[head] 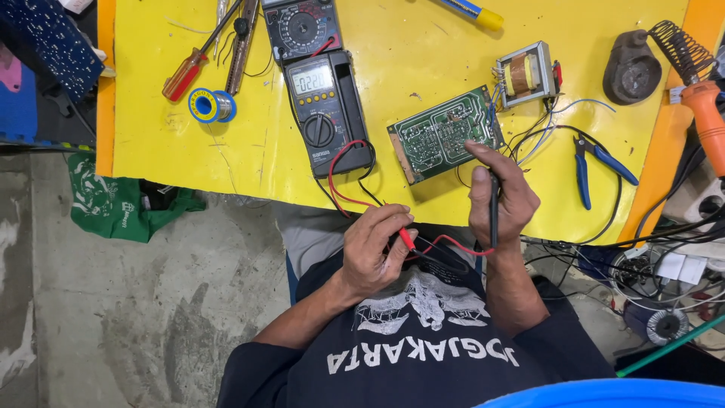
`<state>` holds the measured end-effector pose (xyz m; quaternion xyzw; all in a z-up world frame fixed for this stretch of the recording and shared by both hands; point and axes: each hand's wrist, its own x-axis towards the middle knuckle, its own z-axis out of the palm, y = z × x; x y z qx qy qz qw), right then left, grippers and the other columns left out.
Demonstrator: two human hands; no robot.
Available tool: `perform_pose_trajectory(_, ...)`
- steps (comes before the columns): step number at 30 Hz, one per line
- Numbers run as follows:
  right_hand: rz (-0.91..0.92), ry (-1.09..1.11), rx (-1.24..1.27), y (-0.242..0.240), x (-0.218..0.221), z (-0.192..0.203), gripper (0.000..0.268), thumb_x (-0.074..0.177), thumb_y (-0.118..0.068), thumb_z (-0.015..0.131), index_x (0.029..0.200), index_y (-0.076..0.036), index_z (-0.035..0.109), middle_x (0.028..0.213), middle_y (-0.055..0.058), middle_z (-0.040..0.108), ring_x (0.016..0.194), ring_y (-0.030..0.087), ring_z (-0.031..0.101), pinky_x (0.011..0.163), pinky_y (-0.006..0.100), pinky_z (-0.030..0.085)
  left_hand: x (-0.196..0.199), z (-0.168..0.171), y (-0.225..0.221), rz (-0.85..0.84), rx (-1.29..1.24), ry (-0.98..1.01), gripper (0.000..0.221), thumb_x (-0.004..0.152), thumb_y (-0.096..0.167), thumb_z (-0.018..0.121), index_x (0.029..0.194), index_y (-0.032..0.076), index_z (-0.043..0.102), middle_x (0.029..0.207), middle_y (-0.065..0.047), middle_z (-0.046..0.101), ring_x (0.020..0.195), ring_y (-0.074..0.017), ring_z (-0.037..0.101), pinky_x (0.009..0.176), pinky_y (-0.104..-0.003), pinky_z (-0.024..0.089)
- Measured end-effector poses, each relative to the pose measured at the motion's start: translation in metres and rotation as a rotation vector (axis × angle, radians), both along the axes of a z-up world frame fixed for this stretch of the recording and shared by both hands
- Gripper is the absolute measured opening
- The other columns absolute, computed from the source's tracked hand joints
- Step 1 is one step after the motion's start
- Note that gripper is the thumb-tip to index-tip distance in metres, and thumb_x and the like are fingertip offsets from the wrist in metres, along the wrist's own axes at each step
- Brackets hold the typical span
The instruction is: Testing and repairing a circuit board using a multimeter and soldering iron on a workbench.
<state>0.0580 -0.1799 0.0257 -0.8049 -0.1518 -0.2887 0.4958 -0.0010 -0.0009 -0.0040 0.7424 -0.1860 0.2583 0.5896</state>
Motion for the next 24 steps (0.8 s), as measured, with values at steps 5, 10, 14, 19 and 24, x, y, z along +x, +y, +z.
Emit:
perform_pose_trajectory(5,-0.029,-0.019,0.040,-0.013,-0.011,-0.009,0.020,0.106,-0.006,0.058,0.113,0.011,0.066,0.104,0.028,0.075,0.071,0.028,0.068,0.067,0.039,0.055,0.003,-0.001,-0.001,0.001,-0.022,-0.007,0.019,0.096,0.008,0.069,0.113,-0.001,0.070,0.109,-0.022,0.071,0.087,-0.0360,0.071,0.074,-0.043,0.060)
perform_pose_trajectory(10,0.039,-0.024,0.088,-0.016,-0.018,-0.021,0.020,0.102,-0.005,0.059,0.108,0.013,0.066,0.101,0.030,0.074,0.093,0.045,0.075,0.082,0.049,0.060,0.007,0.001,-0.009,0.007,-0.035,0.017,0.018,0.098,0.008,0.066,0.115,0.000,0.067,0.116,-0.020,0.068,0.094,-0.0321,0.070,0.078,-0.040,0.060)
perform_pose_trajectory(14,0.080,0.014,0.108,-0.019,-0.022,-0.028,0.022,0.101,-0.007,0.060,0.109,0.012,0.068,0.103,0.029,0.074,0.098,0.046,0.074,0.086,0.050,0.060,0.009,-0.004,-0.015,0.070,-0.018,0.049,0.015,0.101,0.014,0.063,0.112,0.003,0.065,0.121,-0.018,0.066,0.098,-0.0267,0.069,0.083,-0.037,0.059)
perform_pose_trajectory(19,0.082,0.019,0.103,-0.023,-0.017,-0.031,0.020,0.101,-0.004,0.060,0.110,0.012,0.067,0.102,0.029,0.074,0.097,0.046,0.074,0.085,0.049,0.060,0.013,-0.006,-0.018,0.092,0.002,0.061,0.014,0.100,0.016,0.065,0.108,0.004,0.065,0.118,-0.018,0.066,0.096,-0.0260,0.069,0.083,-0.036,0.059)
perform_pose_trajectory(24,0.070,0.019,0.097,-0.022,-0.011,-0.030,0.020,0.103,-0.005,0.057,0.112,0.012,0.066,0.105,0.029,0.073,0.099,0.046,0.073,0.086,0.050,0.060,0.015,-0.008,-0.018,0.115,0.040,0.084,0.014,0.100,0.016,0.064,0.104,0.003,0.066,0.116,-0.018,0.067,0.093,-0.0279,0.069,0.083,-0.037,0.059)
